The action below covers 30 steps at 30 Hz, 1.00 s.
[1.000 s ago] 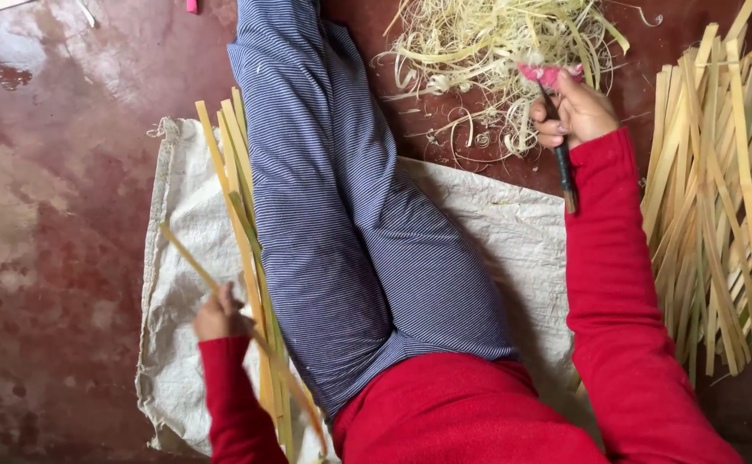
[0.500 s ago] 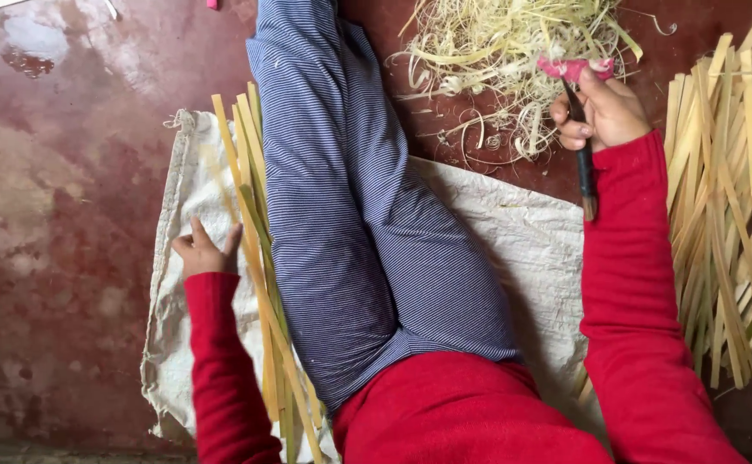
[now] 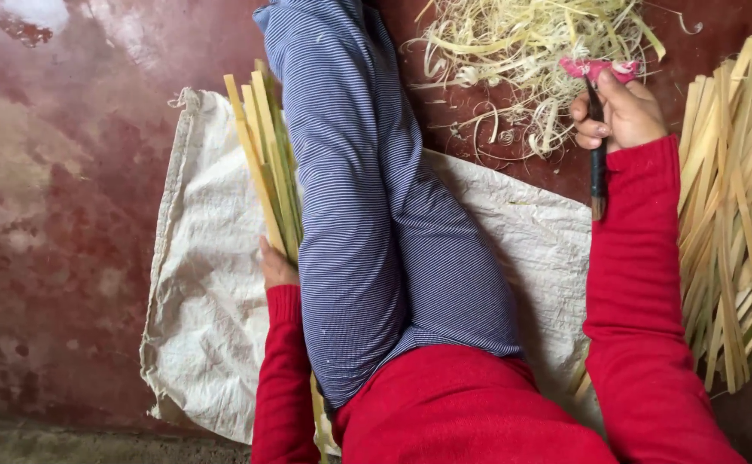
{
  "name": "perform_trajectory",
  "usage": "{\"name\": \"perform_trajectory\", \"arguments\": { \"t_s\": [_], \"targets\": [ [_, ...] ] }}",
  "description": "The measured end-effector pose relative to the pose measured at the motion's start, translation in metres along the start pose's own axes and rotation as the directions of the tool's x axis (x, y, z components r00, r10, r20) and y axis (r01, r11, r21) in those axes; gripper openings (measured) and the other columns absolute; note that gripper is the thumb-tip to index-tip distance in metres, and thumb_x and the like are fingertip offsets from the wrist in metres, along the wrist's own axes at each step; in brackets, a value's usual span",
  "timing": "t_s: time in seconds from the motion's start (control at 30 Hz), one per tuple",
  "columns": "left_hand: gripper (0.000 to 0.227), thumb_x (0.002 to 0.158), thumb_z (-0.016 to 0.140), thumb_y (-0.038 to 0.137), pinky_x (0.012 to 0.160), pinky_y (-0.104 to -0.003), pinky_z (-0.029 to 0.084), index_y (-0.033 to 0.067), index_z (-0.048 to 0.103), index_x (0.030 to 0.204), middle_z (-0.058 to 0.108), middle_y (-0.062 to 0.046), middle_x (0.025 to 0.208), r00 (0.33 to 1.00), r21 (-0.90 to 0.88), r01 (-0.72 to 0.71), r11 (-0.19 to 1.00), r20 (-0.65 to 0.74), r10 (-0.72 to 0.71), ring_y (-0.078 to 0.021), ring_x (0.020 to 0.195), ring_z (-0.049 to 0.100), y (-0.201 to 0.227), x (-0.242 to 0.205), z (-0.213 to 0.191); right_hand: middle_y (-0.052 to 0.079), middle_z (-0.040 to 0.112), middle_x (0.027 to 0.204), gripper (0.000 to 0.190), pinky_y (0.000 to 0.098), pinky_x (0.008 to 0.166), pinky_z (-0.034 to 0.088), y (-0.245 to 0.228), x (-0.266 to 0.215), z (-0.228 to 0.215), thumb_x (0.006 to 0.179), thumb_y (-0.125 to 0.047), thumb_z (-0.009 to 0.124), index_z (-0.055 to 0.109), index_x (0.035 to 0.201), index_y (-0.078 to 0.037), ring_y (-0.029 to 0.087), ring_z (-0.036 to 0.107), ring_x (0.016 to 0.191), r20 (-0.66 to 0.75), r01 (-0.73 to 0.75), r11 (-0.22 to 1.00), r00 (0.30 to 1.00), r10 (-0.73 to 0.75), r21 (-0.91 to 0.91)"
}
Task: Shaving thin layers from bamboo strips using a knife to prepare them for crafting.
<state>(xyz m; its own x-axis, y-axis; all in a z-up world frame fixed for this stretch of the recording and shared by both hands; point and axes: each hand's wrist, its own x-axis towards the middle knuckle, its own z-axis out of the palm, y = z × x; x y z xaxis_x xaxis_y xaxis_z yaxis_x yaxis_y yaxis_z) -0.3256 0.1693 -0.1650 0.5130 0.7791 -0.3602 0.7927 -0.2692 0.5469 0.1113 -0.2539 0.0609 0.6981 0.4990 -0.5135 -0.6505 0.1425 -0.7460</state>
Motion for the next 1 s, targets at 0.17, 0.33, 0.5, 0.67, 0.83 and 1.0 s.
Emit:
{"name": "perform_trajectory", "arguments": {
  "t_s": [0.17, 0.33, 0.5, 0.67, 0.83, 1.0],
  "targets": [
    [0.026, 0.090, 0.053, 0.025, 0.107, -0.046, 0.036, 0.0160, 0.056, 0.115, 0.071, -0.007, 0.086, 0.971, 0.187, -0.218, 0.958, 0.143, 0.193, -0.0292, 0.076, 0.067, -0.009, 0.024, -0.011, 0.004, 0.066, 0.081, 0.016, 0.0189, 0.038, 0.038, 0.007, -0.001, 0.001, 0.116, -0.026, 0.049, 0.050, 0.105, -0.016, 0.004, 0.045, 0.044, -0.034, 0.007, 1.000, 0.999, -0.008, -0.025],
    [0.039, 0.096, 0.060, -0.002, 0.075, -0.034, 0.063, 0.0082, 0.059, 0.134, 0.069, -0.011, 0.102, 0.969, -0.407, 0.089, 0.909, 0.246, 0.015, -0.0211, 0.080, 0.072, 0.133, 0.026, -0.178, 0.003, 0.066, 0.079, 0.010, 0.0177, 0.038, 0.038, 0.004, -0.013, 0.004, 0.116, -0.024, 0.049, 0.049, 0.116, -0.014, 0.004, 0.046, 0.044, -0.133, -0.003, 1.000, 0.991, 0.005, 0.017],
    [0.023, 0.102, 0.061, -0.034, 0.074, -0.042, 0.053, -0.0221, 0.066, 0.121, 0.066, -0.030, 0.103, 0.420, 0.131, -0.825, 0.549, -0.507, 0.752, -0.0327, 0.083, 0.058, 0.220, 0.044, -0.304, -0.001, 0.065, 0.076, 0.016, 0.0176, 0.038, 0.039, 0.012, -0.009, 0.003, 0.116, -0.023, 0.045, 0.053, 0.124, -0.012, 0.003, 0.045, 0.045, -0.170, 0.005, 1.000, 0.985, -0.008, -0.022],
    [0.007, 0.098, 0.058, -0.021, 0.070, -0.043, 0.051, -0.0170, 0.063, 0.100, 0.063, -0.026, 0.089, 0.389, -0.038, -0.877, 0.480, -0.644, 0.659, -0.0318, 0.074, 0.055, 0.241, 0.070, -0.298, -0.002, 0.064, 0.073, 0.021, 0.0170, 0.037, 0.036, 0.015, -0.011, 0.017, 0.113, -0.026, 0.049, 0.057, 0.127, -0.012, 0.002, 0.044, 0.043, -0.151, -0.018, 0.999, 0.989, 0.012, -0.038],
    [0.022, 0.092, 0.052, -0.007, 0.064, -0.045, 0.049, -0.0114, 0.059, 0.072, 0.058, -0.023, 0.070, 0.356, -0.214, -0.923, 0.321, -0.793, 0.495, -0.0315, 0.063, 0.051, 0.279, 0.088, -0.275, 0.002, 0.066, 0.077, 0.010, 0.0188, 0.038, 0.039, 0.020, -0.008, 0.020, 0.113, -0.024, 0.054, 0.053, 0.115, -0.014, 0.005, 0.047, 0.044, -0.189, 0.007, 1.000, 0.982, -0.010, -0.013],
    [0.039, 0.104, 0.074, -0.005, 0.069, -0.035, 0.070, 0.0018, 0.048, 0.132, 0.057, -0.016, 0.131, 0.598, -0.473, -0.801, 0.366, -0.663, 0.451, -0.0249, 0.080, 0.069, 0.267, 0.129, -0.140, 0.004, 0.066, 0.077, 0.009, 0.0194, 0.038, 0.038, 0.025, -0.007, 0.014, 0.114, -0.021, 0.052, 0.052, 0.107, -0.015, 0.005, 0.046, 0.044, -0.165, 0.008, 0.999, 0.986, -0.013, -0.031]
  ]
}}
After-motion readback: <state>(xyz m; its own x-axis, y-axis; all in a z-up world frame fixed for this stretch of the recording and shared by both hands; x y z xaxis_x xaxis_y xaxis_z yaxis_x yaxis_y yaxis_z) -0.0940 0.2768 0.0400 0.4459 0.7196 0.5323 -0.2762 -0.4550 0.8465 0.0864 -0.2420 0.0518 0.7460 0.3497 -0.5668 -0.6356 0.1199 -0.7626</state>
